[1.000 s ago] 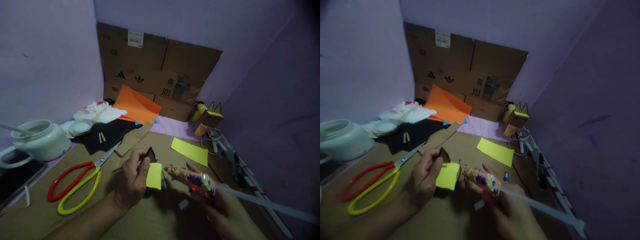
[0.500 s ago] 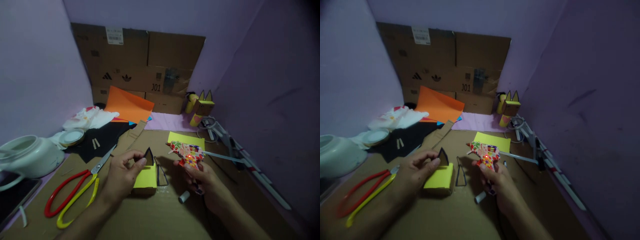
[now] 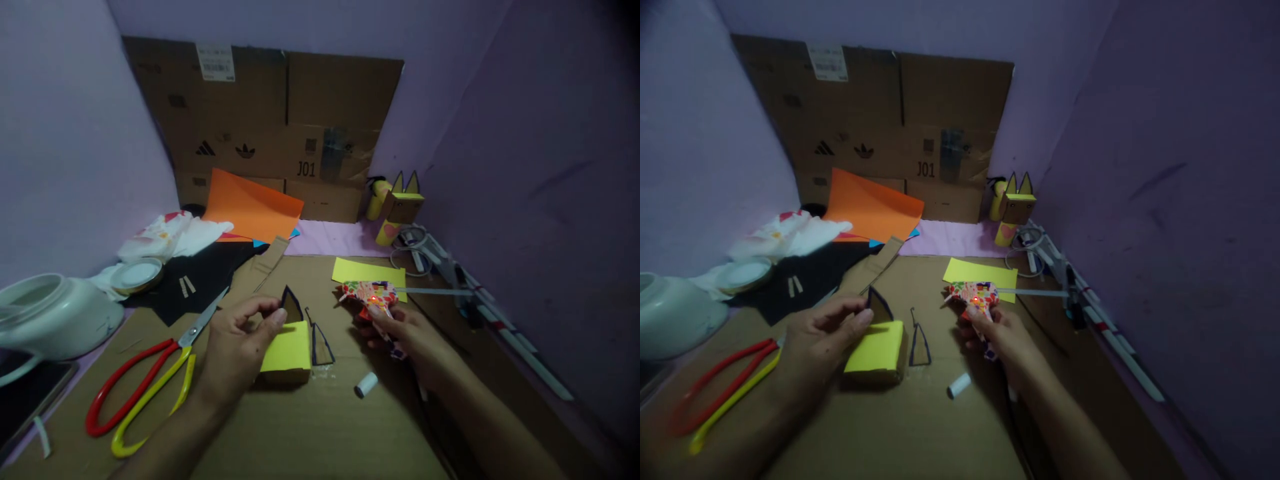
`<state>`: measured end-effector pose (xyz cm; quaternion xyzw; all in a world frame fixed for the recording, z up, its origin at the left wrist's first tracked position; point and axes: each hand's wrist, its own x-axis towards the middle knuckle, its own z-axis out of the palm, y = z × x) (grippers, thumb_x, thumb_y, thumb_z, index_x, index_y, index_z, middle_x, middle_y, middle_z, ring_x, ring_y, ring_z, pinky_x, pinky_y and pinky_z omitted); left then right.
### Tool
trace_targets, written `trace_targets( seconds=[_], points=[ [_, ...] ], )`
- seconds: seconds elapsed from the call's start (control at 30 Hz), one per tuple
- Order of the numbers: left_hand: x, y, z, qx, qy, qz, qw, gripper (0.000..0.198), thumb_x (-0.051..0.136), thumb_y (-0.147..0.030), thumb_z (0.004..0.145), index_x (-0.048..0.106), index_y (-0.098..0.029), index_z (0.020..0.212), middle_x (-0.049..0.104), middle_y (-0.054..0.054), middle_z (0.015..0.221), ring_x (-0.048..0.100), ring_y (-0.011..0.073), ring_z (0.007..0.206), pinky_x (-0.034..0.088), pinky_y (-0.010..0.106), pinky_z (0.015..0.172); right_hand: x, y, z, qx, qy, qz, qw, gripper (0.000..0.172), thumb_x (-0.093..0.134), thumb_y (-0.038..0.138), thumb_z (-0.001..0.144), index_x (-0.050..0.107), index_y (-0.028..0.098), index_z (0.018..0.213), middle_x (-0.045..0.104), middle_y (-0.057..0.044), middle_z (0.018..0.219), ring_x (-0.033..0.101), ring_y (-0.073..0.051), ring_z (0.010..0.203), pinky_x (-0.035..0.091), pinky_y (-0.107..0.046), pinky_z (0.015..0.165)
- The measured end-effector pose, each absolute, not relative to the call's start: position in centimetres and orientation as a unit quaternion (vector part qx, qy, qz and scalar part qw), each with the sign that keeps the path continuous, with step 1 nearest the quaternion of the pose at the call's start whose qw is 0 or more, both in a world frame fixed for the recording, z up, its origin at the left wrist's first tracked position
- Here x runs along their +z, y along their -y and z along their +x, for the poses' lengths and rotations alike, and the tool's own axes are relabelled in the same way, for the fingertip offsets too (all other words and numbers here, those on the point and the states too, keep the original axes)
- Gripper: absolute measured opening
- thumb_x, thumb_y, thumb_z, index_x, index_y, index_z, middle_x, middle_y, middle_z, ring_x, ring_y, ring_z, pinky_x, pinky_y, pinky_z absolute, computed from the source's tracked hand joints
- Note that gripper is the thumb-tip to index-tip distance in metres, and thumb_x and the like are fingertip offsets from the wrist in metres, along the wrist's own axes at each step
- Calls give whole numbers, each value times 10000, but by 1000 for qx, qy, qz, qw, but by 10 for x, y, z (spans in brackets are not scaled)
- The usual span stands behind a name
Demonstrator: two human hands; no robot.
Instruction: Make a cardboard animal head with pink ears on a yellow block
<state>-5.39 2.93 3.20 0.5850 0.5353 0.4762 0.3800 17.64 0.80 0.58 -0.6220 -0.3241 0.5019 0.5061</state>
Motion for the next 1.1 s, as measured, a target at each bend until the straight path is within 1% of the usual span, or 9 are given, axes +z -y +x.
trace_targets(
  seconds=[0.2,0.33,0.4,0.47,0.6,0.73,0.8,0.93,1.1],
  points=[
    [33,-27,-53,499,-509,602,359,126,685,-296,712,708,-172,701,688,16,683,611,168,610,449,228,494,7,-6,194,451,387,-652,470,277,776,393,657,719,138,746,690,-31,621,636,-173,581,472,-254,518],
    [40,-22,-54,510,-467,636,342,112,633,-245,773,678,-189,688,669,7,691,622,168,637,476,244,538,17,5,200,228,466,-759,395,231,743,396,650,755,185,745,721,-56,654,663,-244,651,464,-292,526],
    [45,-16,-53,513,-440,665,318,121,608,-203,791,666,-201,685,662,-2,684,621,161,637,483,252,566,29,10,192,141,448,-755,457,284,701,407,687,752,191,864,757,-90,788,693,-262,731,514,-329,602],
    [49,-10,-52,514,-407,703,277,113,604,-162,791,657,-209,703,668,-5,694,631,167,684,486,262,611,44,15,175,197,490,-679,510,286,688,395,712,741,194,909,763,-92,840,699,-226,694,535,-305,581],
    [51,-1,-49,486,-341,773,224,118,572,-103,805,609,-206,759,647,-6,701,609,163,705,466,294,671,68,18,134,280,641,-517,493,238,746,223,692,747,234,930,750,-34,836,620,-126,562,468,-198,445],
    [53,-4,-57,458,-350,790,209,96,569,-136,805,592,-222,839,649,12,789,616,195,790,478,332,747,72,12,117,293,678,-454,498,87,703,141,735,737,215,763,702,6,641,620,-122,565,486,-210,526],
    [55,-10,-66,403,-435,776,217,308,657,-194,728,604,-253,1027,664,47,1021,614,255,977,483,375,847,68,5,119,320,621,-482,528,43,686,171,737,713,202,722,685,3,607,614,-126,536,475,-205,472],
    [51,-22,-83,223,-549,752,289,817,727,-249,609,429,-247,1370,512,116,1386,486,348,1253,416,486,1012,54,-11,129,373,528,-525,554,73,719,251,701,694,186,721,653,11,565,553,-108,453,442,-188,383],
    [39,-22,-82,110,-545,754,350,961,711,-200,569,335,-182,1453,435,173,1465,408,379,1329,368,513,1052,40,-19,135,331,562,-561,510,110,726,262,679,728,187,759,728,-45,687,636,-163,572,516,-258,505]
  ],
)
